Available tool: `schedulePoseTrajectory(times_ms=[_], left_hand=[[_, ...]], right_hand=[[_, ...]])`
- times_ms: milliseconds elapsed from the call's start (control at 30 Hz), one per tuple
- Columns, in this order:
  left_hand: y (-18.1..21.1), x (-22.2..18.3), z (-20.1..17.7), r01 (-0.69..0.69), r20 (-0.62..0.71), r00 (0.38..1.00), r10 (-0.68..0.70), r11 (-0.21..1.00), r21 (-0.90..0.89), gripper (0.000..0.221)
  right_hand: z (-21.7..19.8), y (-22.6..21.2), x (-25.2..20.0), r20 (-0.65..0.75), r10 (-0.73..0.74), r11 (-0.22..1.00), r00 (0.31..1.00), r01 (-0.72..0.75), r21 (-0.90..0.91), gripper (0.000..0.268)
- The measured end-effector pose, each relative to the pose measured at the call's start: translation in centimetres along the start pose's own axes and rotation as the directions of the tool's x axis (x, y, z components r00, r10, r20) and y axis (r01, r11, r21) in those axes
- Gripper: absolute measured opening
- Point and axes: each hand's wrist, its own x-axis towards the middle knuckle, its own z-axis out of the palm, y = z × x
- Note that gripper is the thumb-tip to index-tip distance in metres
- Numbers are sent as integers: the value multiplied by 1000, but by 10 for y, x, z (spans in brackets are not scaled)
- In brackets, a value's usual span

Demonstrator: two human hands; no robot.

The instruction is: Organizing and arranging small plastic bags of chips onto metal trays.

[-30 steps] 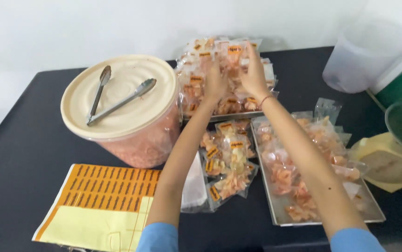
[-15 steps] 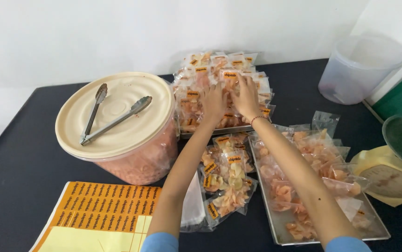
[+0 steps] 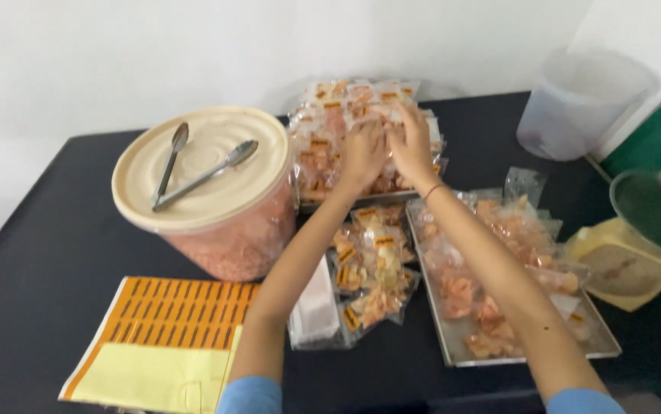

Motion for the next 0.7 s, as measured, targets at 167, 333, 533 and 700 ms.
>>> schedulePoseTrajectory(times_ms=[167,333,533,700], left_hand=[[84,-51,-114,-109,55,987,152,876,-469,50],[107,-115,-163,-46,101,988,121,835,-549,45],[84,-212,-181,128,193,980,-46,890,-439,31],[85,-279,-170,170,305,952,-40,895,-413,29]], right_hand=[[-50,-57,-18,40,-51,982,998,43,185,43],[-97,-135,-68,195,-3,965,981,-48,258,38],[-109,-166,-167,377,42,941,925,-164,296,37],[-90,-166,-245,393,198,928,898,-301,220,40]])
